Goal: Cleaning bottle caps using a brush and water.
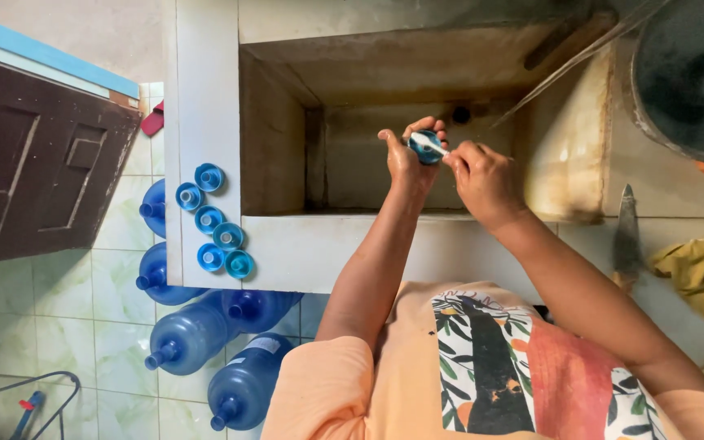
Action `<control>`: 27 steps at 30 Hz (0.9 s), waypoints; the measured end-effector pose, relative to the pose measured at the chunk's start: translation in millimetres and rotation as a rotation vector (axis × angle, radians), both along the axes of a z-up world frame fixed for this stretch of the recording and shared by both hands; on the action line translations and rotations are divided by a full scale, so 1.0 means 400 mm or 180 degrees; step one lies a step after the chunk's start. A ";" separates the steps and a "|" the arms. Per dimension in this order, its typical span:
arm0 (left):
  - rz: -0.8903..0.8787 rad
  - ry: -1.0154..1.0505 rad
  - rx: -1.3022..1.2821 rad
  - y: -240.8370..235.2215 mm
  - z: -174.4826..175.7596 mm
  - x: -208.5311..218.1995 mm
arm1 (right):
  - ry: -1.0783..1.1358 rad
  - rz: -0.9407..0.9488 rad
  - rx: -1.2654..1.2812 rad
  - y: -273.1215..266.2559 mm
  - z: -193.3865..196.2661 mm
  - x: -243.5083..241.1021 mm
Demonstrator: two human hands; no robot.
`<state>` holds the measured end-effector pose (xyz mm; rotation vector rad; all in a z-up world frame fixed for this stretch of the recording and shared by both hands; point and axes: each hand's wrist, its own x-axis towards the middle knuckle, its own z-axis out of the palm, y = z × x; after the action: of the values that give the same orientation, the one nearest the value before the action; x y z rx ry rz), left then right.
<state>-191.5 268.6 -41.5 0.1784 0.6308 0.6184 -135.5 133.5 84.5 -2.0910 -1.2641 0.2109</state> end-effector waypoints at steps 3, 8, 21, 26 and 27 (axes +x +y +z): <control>0.0061 0.0074 0.0306 0.030 -0.010 0.000 | -0.0148 0.0060 -0.0073 -0.019 0.017 0.009; 0.0053 0.0049 0.0404 0.036 0.031 -0.013 | -0.0205 0.0175 -0.0044 -0.031 0.069 0.046; -0.1050 0.1008 0.3111 0.074 0.093 -0.026 | -0.2152 0.1087 0.0160 -0.005 0.039 0.109; -0.0285 0.0187 0.2048 0.062 0.104 -0.024 | 0.2052 0.0249 0.0144 0.019 -0.165 0.040; -0.0022 -0.0077 0.1645 0.050 0.103 -0.029 | 0.3864 -0.0149 0.0049 0.025 -0.151 0.020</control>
<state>-203.2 288.6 -0.2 0.6541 0.4361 0.7676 -127.4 143.5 24.1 -1.4627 -0.4443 1.2090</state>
